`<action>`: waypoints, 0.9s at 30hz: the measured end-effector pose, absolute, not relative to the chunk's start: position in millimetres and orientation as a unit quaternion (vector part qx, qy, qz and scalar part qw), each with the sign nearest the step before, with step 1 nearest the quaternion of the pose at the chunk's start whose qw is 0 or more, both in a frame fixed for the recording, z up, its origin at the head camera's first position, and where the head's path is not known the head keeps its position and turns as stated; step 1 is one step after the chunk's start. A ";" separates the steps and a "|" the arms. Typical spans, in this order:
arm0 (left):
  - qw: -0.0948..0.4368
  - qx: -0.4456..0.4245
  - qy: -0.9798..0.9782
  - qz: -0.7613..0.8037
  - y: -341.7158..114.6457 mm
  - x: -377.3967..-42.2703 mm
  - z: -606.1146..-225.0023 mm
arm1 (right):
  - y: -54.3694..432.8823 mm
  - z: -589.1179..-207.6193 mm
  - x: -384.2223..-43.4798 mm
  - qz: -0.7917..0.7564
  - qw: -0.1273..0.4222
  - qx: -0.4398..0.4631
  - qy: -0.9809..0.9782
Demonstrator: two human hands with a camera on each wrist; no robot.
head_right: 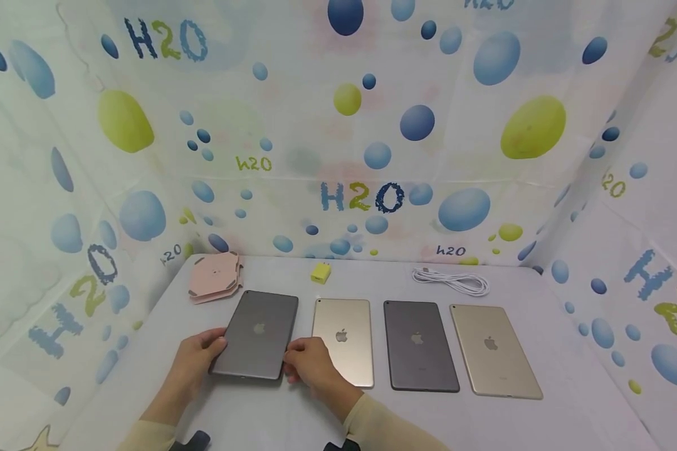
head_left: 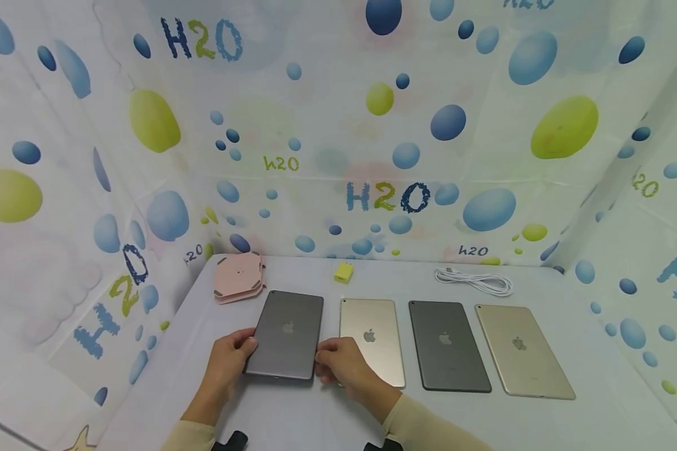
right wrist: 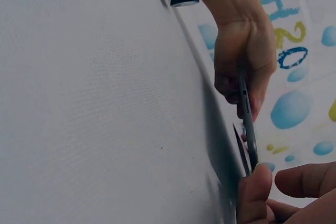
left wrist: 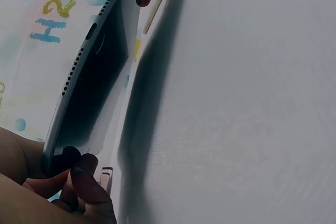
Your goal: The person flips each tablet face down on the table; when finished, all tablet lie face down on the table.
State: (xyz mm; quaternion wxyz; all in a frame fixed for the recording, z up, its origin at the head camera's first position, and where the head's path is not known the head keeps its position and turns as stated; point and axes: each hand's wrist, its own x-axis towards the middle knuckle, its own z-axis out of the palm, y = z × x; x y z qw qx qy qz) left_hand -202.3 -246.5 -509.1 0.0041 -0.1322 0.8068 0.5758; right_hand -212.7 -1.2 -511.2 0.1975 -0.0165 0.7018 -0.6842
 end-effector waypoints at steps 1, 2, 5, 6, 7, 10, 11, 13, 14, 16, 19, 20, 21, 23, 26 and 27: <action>0.002 -0.130 0.812 0.569 -246.2 -201.9 -509.4 | -0.9 -511.1 -212.9 -0.683 0.197 -0.017 0.703; 0.001 -0.130 0.818 0.561 -245.9 -201.7 -509.7 | -0.5 -510.8 -213.3 -0.682 0.197 -0.016 0.704; -0.001 -0.128 0.833 0.539 -245.1 -200.8 -510.1 | 0.5 -509.4 -214.6 -0.678 0.193 -0.018 0.709; -0.003 -0.128 0.837 0.533 -244.8 -200.8 -510.3 | 0.7 -508.9 -215.0 -0.677 0.192 -0.019 0.710; -0.003 -0.127 0.841 0.527 -244.7 -200.8 -510.6 | 0.8 -508.7 -215.3 -0.676 0.191 -0.019 0.712; -0.002 -0.120 0.851 0.511 -244.2 -201.1 -510.7 | 0.7 -508.7 -215.6 -0.669 0.189 -0.019 0.718; -0.001 -0.119 0.856 0.504 -243.9 -201.1 -510.6 | 0.5 -509.4 -215.6 -0.666 0.188 -0.020 0.722; -0.002 -0.116 0.865 0.488 -243.8 -200.8 -510.8 | -0.1 -510.0 -215.0 -0.659 0.187 -0.024 0.729; -0.004 -0.114 0.870 0.479 -243.6 -200.7 -510.7 | -0.6 -510.2 -214.6 -0.656 0.186 -0.025 0.731; -0.009 -0.112 0.879 0.463 -243.2 -200.3 -510.7 | -1.2 -510.2 -213.8 -0.651 0.186 -0.027 0.736; -0.014 -0.107 0.889 0.445 -242.7 -200.3 -510.6 | -1.0 -509.6 -213.1 -0.647 0.188 -0.026 0.739; -0.014 -0.105 0.892 0.440 -242.6 -200.6 -510.7 | -0.5 -509.3 -212.8 -0.646 0.189 -0.026 0.739; -0.014 -0.103 0.894 0.436 -242.6 -200.6 -510.4 | 0.0 -509.3 -212.7 -0.644 0.188 -0.026 0.741; -0.009 -0.102 0.896 0.432 -243.0 -200.9 -510.4 | 0.6 -509.1 -212.2 -0.639 0.185 -0.029 0.746; -0.004 -0.104 0.895 0.433 -245.1 -201.8 -511.4 | 2.1 -507.9 -211.5 -0.635 0.179 -0.036 0.751; -0.001 -0.105 0.894 0.437 -246.0 -202.0 -511.6 | 2.7 -507.2 -211.2 -0.635 0.177 -0.038 0.751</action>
